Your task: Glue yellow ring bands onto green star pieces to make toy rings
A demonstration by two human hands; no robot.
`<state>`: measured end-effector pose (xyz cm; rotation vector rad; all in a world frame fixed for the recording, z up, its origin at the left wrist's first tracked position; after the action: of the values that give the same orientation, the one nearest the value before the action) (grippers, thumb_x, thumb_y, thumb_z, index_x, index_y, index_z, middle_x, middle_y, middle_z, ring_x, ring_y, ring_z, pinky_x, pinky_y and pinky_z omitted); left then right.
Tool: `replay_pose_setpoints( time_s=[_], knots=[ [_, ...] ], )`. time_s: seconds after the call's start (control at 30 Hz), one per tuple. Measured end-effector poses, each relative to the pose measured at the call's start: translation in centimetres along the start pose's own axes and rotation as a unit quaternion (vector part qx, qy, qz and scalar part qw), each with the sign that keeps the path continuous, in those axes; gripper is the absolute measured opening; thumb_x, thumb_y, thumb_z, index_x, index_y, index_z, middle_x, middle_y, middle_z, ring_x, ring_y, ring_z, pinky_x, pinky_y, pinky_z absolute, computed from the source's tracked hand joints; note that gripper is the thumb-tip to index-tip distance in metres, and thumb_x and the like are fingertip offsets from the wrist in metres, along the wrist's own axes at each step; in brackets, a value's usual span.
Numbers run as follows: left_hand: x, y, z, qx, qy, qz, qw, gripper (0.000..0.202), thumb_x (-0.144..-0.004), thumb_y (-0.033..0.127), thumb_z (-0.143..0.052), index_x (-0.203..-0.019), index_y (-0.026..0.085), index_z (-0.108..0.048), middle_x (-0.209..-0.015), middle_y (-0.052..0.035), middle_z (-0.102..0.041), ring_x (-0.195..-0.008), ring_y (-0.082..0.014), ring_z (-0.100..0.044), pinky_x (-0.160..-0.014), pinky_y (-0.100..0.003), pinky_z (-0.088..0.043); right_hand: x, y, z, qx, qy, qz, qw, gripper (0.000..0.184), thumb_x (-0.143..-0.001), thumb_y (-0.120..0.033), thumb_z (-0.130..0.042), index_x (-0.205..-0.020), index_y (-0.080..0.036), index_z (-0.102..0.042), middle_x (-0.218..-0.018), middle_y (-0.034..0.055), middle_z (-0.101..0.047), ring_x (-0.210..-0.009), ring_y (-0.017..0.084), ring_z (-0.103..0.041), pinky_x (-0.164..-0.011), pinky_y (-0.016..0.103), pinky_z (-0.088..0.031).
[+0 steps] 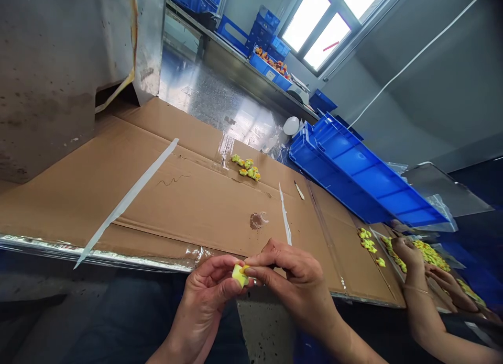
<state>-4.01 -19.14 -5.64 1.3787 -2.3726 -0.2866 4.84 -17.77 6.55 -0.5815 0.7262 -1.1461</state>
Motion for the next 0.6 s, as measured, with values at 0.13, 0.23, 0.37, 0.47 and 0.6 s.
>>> replay_pose_setpoints(
  time_s=[0.13,0.23,0.37,0.47,0.6],
  knots=[
    [0.0,-0.1,0.0,-0.002,-0.002,0.001,1.000,0.017,-0.067,0.016,-0.079,-0.082,0.021,-0.073,-0.075,0.0011,-0.075,-0.071,-0.0126,-0.068,-0.072,-0.020,-0.050,0.0,0.0,-0.1,0.008,-0.005,-0.003,1.000,0.012,-0.079,-0.004,-0.068,-0.081,-0.015,-0.074,-0.067,0.0006,-0.065,-0.060,0.011,-0.060,-0.057,0.020,-0.044],
    [-0.1,-0.1,0.1,-0.004,0.012,-0.004,1.000,0.018,-0.064,0.018,-0.081,-0.081,0.020,-0.073,-0.073,0.0003,-0.075,-0.071,-0.0129,-0.067,-0.071,-0.020,-0.049,0.2,0.0,-0.1,0.009,-0.007,-0.008,1.000,0.011,-0.080,-0.005,-0.067,-0.080,-0.014,-0.073,-0.065,0.0011,-0.064,-0.059,0.011,-0.059,-0.056,0.020,-0.044],
    [0.0,-0.1,0.2,-0.010,0.027,-0.012,1.000,0.019,-0.061,0.019,-0.083,-0.078,0.020,-0.074,-0.071,0.0004,-0.075,-0.069,-0.0114,-0.066,-0.069,-0.019,-0.049,0.6,0.1,-0.3,0.012,-0.009,-0.012,1.000,0.012,-0.081,-0.005,-0.065,-0.080,-0.014,-0.073,-0.067,0.0015,-0.064,-0.060,0.012,-0.059,-0.057,0.020,-0.044],
    [0.2,0.0,0.3,-0.017,0.042,-0.020,0.999,0.019,-0.060,0.016,-0.083,-0.076,0.020,-0.074,-0.069,0.0016,-0.074,-0.067,-0.0099,-0.065,-0.066,-0.017,-0.049,1.0,0.2,-0.5,0.016,-0.006,-0.006,1.000,0.012,-0.083,-0.006,-0.064,-0.082,-0.015,-0.072,-0.066,0.0009,-0.062,-0.059,0.012,-0.057,-0.056,0.021,-0.042],
    [0.5,0.4,0.3,-0.039,0.042,-0.025,0.998,0.019,-0.059,0.013,-0.083,-0.075,0.021,-0.075,-0.071,0.0015,-0.076,-0.070,-0.0108,-0.066,-0.069,-0.017,-0.051,1.5,0.0,-0.4,0.012,0.013,0.037,0.999,0.013,-0.083,-0.006,-0.064,-0.085,-0.015,-0.073,-0.065,0.0015,-0.061,-0.058,0.012,-0.054,-0.053,0.022,-0.042]
  ],
)
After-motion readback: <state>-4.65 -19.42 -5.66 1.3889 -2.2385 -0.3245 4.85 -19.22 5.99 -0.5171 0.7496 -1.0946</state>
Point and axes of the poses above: each hand's wrist, its own x-axis away from the middle knuckle, its own z-axis out of the back of the hand, y = z × x, the point moved 6 cm from there along -x, towards the middle knuckle
